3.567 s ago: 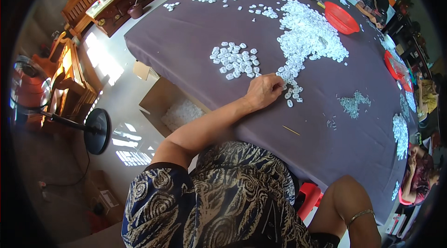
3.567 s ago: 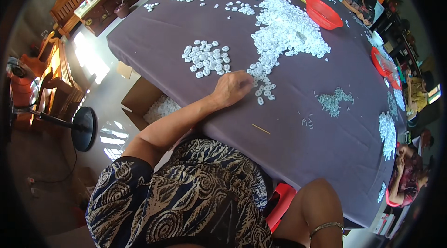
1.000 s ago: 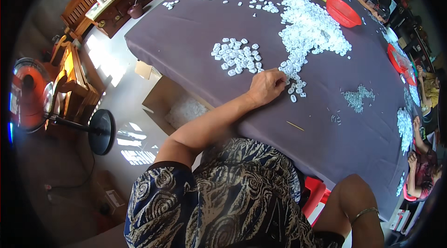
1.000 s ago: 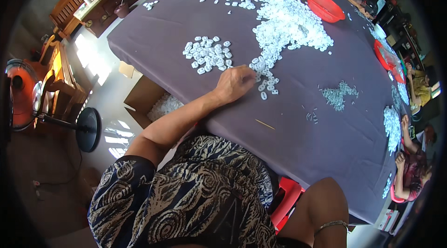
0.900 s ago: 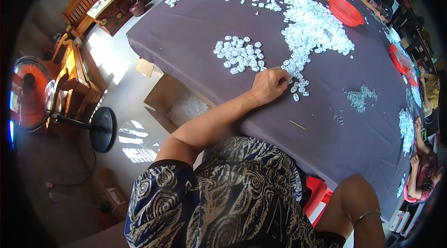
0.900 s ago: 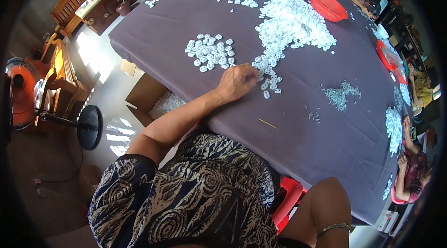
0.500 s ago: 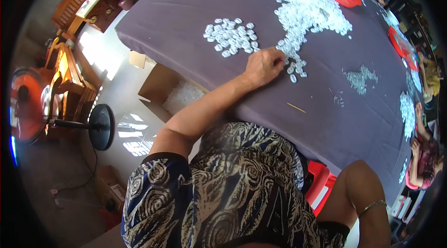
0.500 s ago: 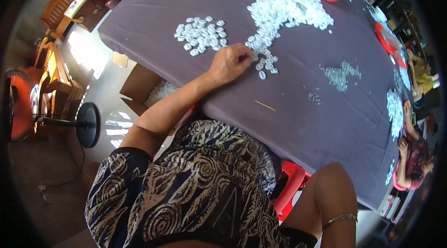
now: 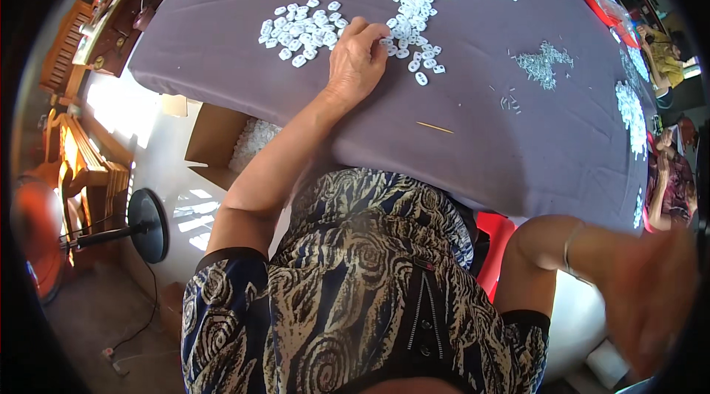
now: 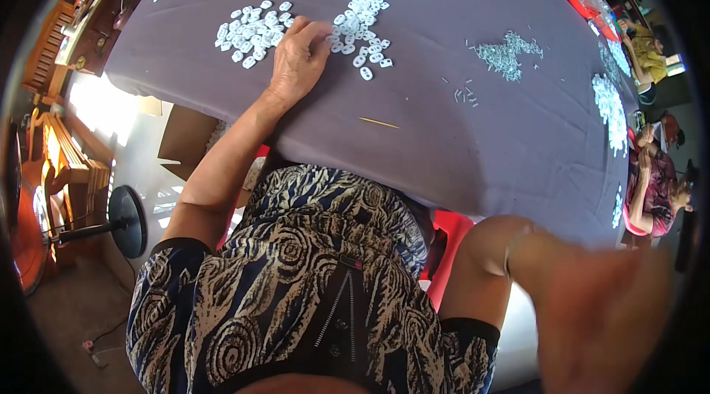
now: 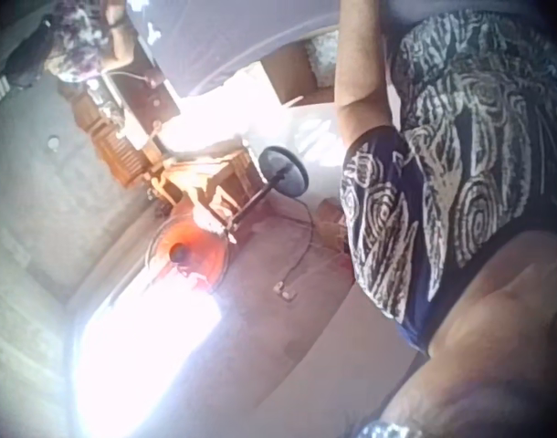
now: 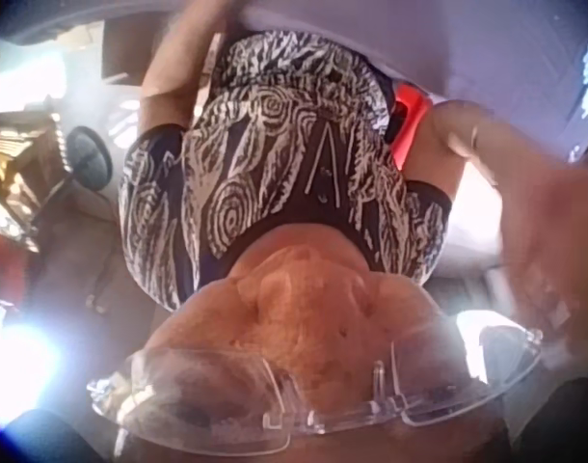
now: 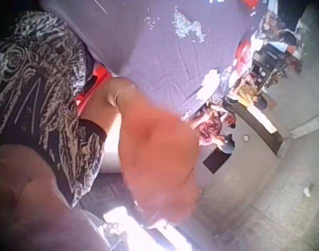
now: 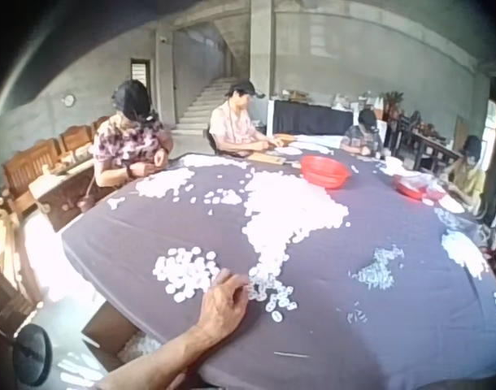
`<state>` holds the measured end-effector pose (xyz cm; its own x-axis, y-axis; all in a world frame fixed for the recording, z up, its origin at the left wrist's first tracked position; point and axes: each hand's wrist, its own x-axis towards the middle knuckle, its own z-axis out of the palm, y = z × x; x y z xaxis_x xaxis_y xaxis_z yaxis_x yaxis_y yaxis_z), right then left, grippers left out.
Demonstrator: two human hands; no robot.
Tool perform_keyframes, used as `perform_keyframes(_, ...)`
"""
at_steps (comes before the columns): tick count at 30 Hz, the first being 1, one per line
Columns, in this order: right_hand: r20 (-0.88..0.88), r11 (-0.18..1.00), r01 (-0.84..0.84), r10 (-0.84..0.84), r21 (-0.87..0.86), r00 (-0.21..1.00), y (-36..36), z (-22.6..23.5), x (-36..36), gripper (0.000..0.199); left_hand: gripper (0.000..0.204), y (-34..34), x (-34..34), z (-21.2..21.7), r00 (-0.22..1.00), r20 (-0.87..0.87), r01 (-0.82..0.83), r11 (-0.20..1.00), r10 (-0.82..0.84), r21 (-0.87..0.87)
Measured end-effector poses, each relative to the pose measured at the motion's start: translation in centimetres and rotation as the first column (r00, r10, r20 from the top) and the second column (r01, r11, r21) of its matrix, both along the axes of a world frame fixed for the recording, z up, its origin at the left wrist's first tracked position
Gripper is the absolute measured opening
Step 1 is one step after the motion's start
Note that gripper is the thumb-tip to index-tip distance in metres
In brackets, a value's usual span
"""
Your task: Inspecting and sorting small white plastic parts on a table in a manufacturing environment.
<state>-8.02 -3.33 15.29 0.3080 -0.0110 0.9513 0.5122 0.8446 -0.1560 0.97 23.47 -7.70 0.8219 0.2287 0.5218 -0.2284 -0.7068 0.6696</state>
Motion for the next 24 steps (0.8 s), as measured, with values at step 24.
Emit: perform_keyframes(24, 0.448, -0.100, 0.456, -0.456, -0.884, 0.769, 8.7, -20.2, 20.9, 0.017, 0.016, 0.0, -0.6, 0.3, 0.987, -0.030, 0.158, 0.967, -0.156, 0.200)
